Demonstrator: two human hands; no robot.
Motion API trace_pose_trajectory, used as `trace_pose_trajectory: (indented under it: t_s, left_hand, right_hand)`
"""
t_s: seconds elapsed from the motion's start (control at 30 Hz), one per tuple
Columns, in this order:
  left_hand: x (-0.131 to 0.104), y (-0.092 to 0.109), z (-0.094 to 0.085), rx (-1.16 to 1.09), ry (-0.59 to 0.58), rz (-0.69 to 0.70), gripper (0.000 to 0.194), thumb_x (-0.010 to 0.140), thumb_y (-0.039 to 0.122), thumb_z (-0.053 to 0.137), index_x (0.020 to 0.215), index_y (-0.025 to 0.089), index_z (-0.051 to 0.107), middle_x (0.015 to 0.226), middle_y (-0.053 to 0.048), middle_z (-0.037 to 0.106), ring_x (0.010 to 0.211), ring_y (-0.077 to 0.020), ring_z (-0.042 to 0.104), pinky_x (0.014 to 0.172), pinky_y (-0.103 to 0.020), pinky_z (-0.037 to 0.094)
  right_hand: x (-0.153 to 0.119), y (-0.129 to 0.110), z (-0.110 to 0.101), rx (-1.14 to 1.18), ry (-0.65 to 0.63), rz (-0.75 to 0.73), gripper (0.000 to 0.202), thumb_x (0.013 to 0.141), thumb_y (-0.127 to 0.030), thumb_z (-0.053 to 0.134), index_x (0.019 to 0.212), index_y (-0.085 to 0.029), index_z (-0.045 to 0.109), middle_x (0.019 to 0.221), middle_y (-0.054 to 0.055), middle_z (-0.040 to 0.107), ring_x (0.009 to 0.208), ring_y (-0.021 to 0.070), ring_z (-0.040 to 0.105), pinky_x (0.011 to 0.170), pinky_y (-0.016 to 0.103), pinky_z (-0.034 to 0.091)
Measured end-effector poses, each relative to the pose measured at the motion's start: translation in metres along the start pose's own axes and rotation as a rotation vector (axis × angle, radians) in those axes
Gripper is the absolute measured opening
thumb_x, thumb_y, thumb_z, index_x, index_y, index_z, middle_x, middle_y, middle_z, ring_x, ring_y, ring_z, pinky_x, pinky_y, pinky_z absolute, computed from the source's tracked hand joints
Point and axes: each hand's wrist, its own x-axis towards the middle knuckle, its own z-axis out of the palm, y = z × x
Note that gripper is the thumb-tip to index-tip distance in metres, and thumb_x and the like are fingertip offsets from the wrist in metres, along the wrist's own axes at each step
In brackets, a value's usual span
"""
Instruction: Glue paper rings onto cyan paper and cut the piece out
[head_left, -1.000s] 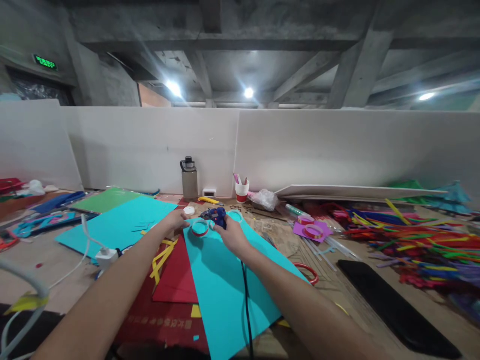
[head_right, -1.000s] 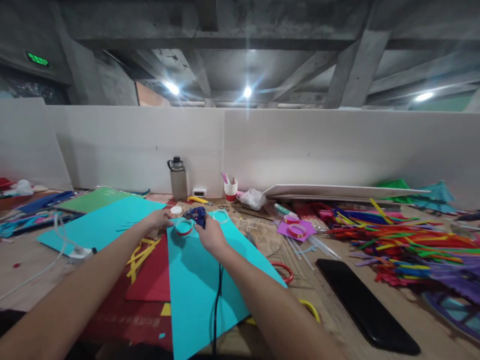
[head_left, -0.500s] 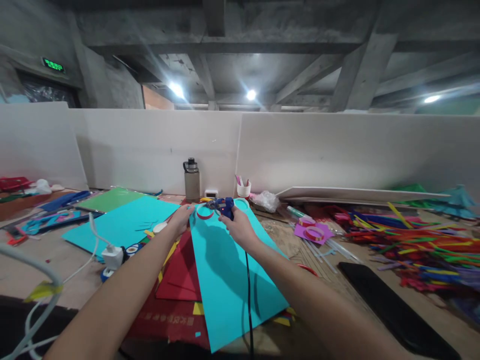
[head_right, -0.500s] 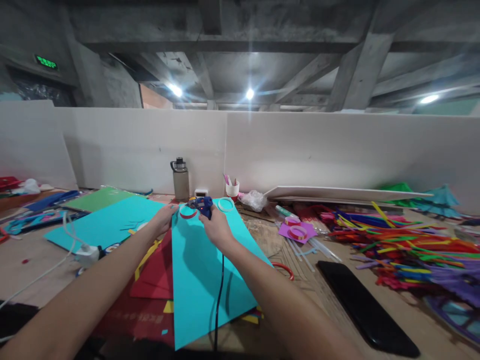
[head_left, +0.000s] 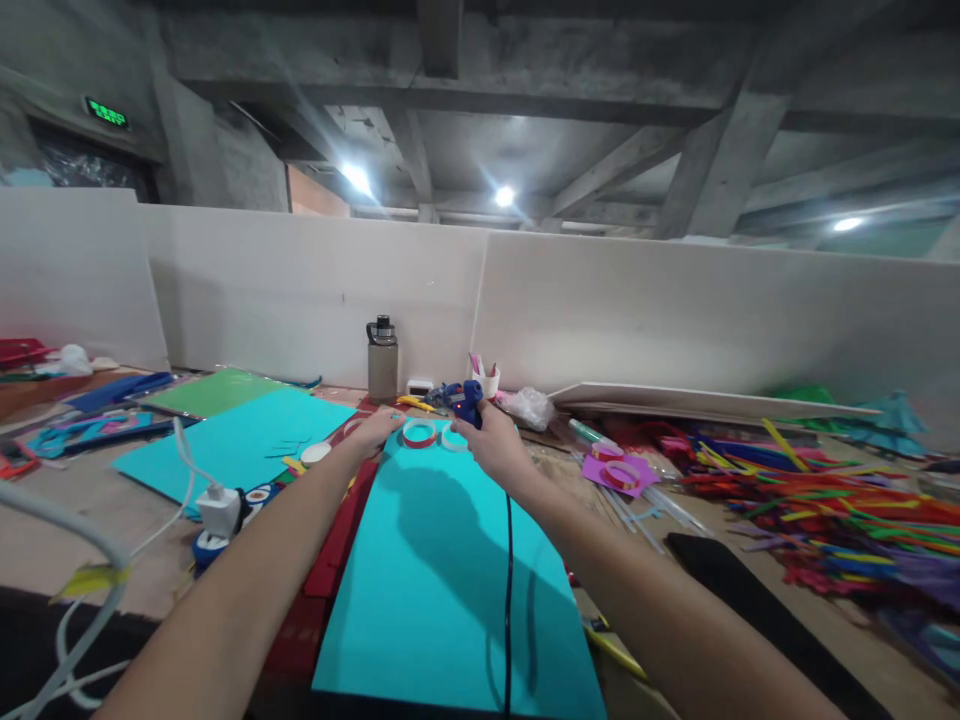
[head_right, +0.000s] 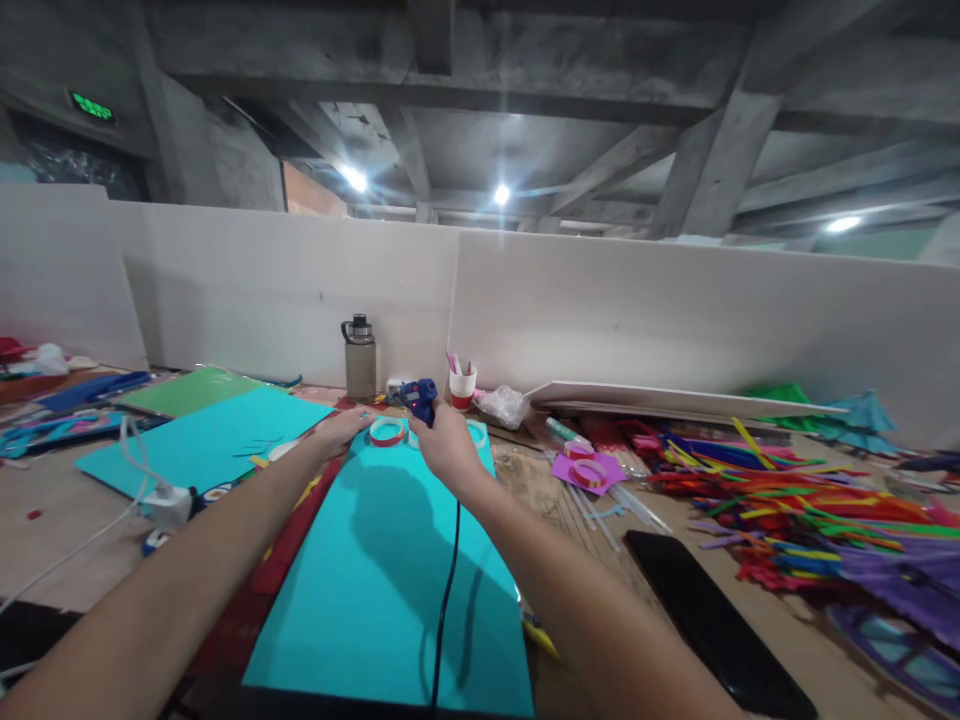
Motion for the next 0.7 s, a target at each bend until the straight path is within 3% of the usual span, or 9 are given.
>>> trace_pose_trajectory:
  t_s: [0.13,0.3,0.5,0.63,0.7]
  left_hand:
    - [0.003,-0.014,0.002,0.196,0.109,0.101,0.011,0.066,0.024,0.07,0.063,0.016,0.063,0.067,-0.003,0.064,0.071,-0.0187,0.058,0.064,-0.026,0.045]
    - [-0.004,-0.014,0.003,0.351,0.222,0.222,0.007,0.069,0.021,0.067,0.065,0.019,0.061,0.075,-0.004,0.062,0.085,-0.0206,0.056,0.074,-0.026,0.044]
    - [-0.023,-0.01,0.003,0.489,0.222,0.263,0.026,0.071,0.032,0.068,0.053,0.02,0.055,0.063,-0.004,0.056,0.079,-0.0216,0.054,0.078,-0.028,0.044]
    - [-0.034,-0.014,0.004,0.549,0.175,0.261,0.02,0.065,0.036,0.074,0.072,0.019,0.069,0.079,-0.005,0.066,0.087,-0.0248,0.057,0.09,-0.033,0.042]
    - [-0.036,-0.017,0.004,0.57,0.161,0.26,0.033,0.058,0.035,0.079,0.086,0.019,0.071,0.094,-0.007,0.068,0.099,-0.0286,0.056,0.098,-0.035,0.038]
  right_hand:
    - [-0.002,0.014,0.006,-0.087,-0.042,0.058,0.029,0.082,-0.028,0.058,0.107,-0.014,0.064,0.1,0.012,0.07,0.091,0.0239,0.065,0.076,0.031,0.047]
    - [0.002,0.022,0.014,-0.168,-0.106,0.088,0.03,0.082,-0.027,0.059,0.109,-0.014,0.063,0.105,0.013,0.069,0.097,0.0258,0.064,0.079,0.031,0.045]
    - [0.013,0.034,0.027,-0.227,-0.191,0.068,0.024,0.082,-0.026,0.06,0.103,-0.014,0.064,0.105,0.014,0.069,0.096,0.0248,0.063,0.08,0.03,0.043]
    - [0.016,0.044,0.038,-0.225,-0.232,0.055,0.024,0.082,-0.024,0.057,0.103,-0.013,0.063,0.102,0.015,0.069,0.093,0.0249,0.063,0.076,0.03,0.044]
    - [0.017,0.048,0.044,-0.217,-0.234,0.052,0.025,0.082,-0.024,0.057,0.104,-0.013,0.063,0.103,0.015,0.069,0.095,0.0248,0.063,0.077,0.03,0.044]
